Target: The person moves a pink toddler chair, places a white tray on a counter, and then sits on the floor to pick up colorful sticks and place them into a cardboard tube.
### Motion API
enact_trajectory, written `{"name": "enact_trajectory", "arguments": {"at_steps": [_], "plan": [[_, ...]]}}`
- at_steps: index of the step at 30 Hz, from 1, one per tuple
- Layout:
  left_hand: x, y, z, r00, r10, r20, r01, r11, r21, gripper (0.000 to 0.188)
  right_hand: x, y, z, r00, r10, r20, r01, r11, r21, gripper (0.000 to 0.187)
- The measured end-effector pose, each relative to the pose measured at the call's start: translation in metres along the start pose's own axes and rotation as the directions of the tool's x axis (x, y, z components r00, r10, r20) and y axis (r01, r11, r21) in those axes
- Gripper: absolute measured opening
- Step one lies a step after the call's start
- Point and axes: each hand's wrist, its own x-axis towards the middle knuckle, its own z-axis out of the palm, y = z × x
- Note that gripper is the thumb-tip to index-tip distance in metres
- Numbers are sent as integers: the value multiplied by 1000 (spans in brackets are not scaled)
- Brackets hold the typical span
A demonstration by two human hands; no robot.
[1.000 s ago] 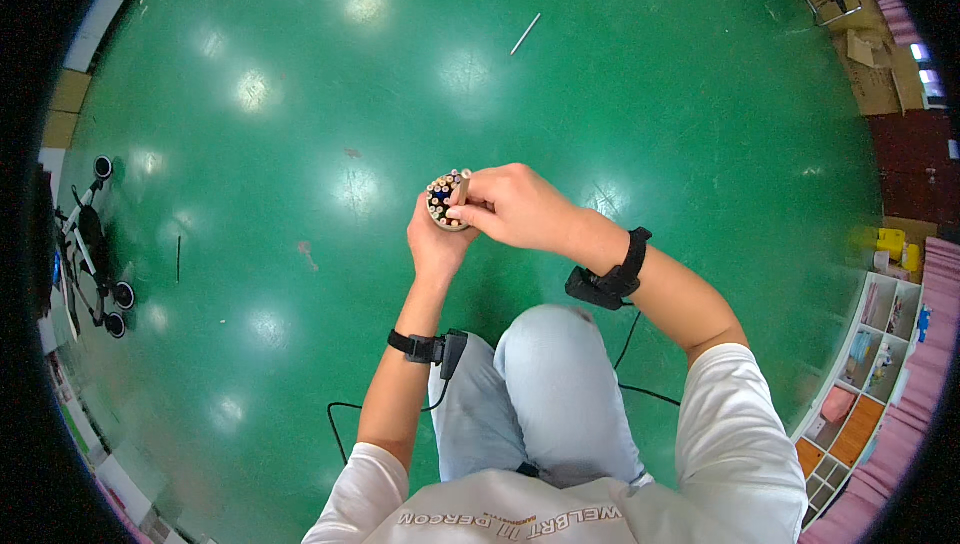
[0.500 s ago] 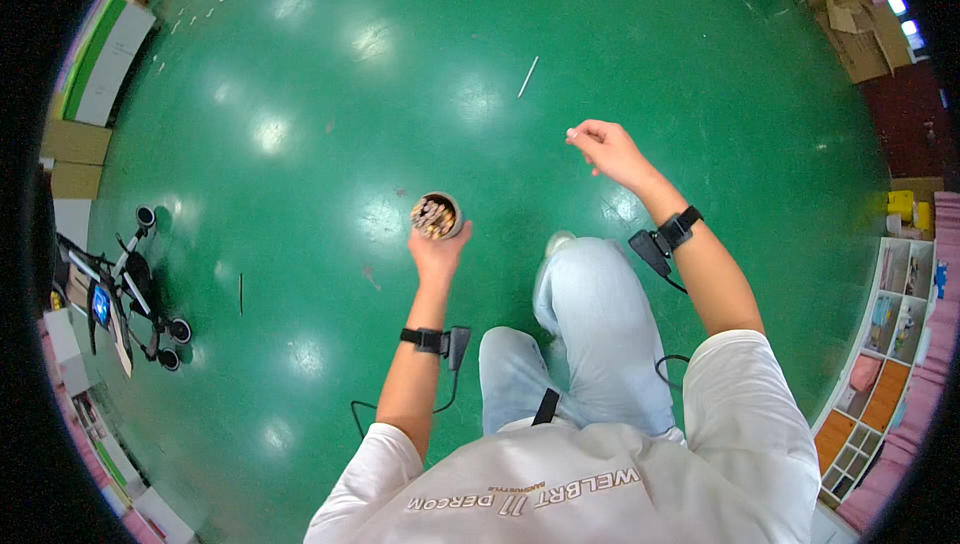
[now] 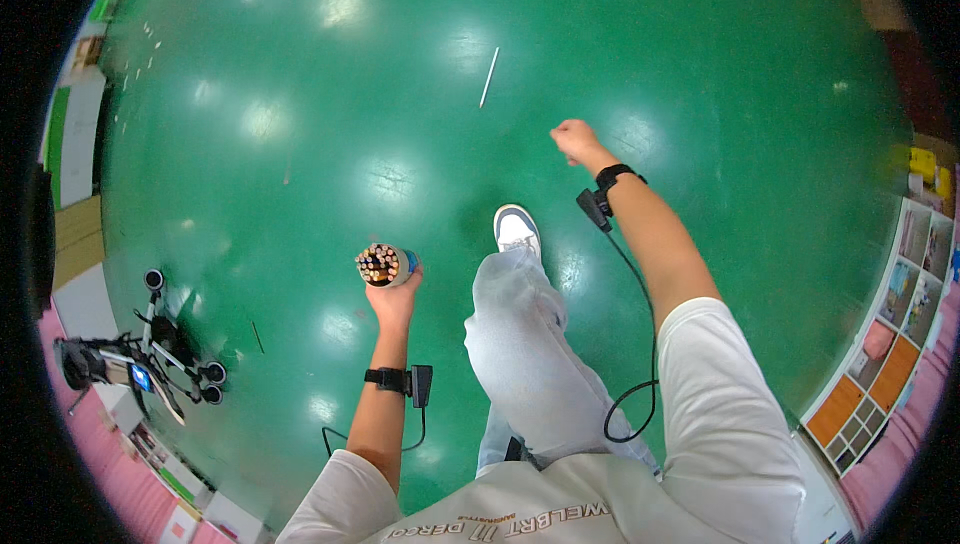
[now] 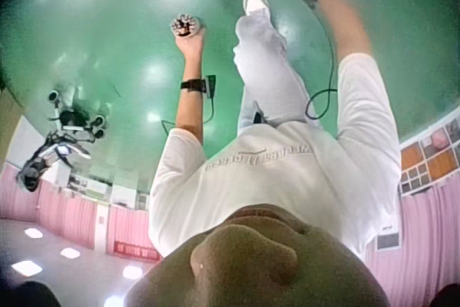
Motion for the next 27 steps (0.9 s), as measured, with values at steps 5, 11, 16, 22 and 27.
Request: {"name": "enact_trajectory", "arguments": {"at_steps": [5,11,16,22,27], "plan": [[20,49,-1,999,-38,22,39,998,-47,62,-20,23,61,995,99,-18,-98,994,43,30],[103,111,-17,955,266,128,-293,905,308,60,20,-28,58,997,48,-54,-53,994,-100,34],[202,96,-34,894,381,234,-447,789,422,61,113,-89,68,990,38,-136,-55,990,-130,40],[272,64,-51,916,298,270,-324,944,57,68,195,-105,103,979,153,-137,-192,921,-340,51],[302,21,-89,905,332,264,-416,815,402,71,196,-103,144,958,-89,-274,-77,836,-544,38]]}}
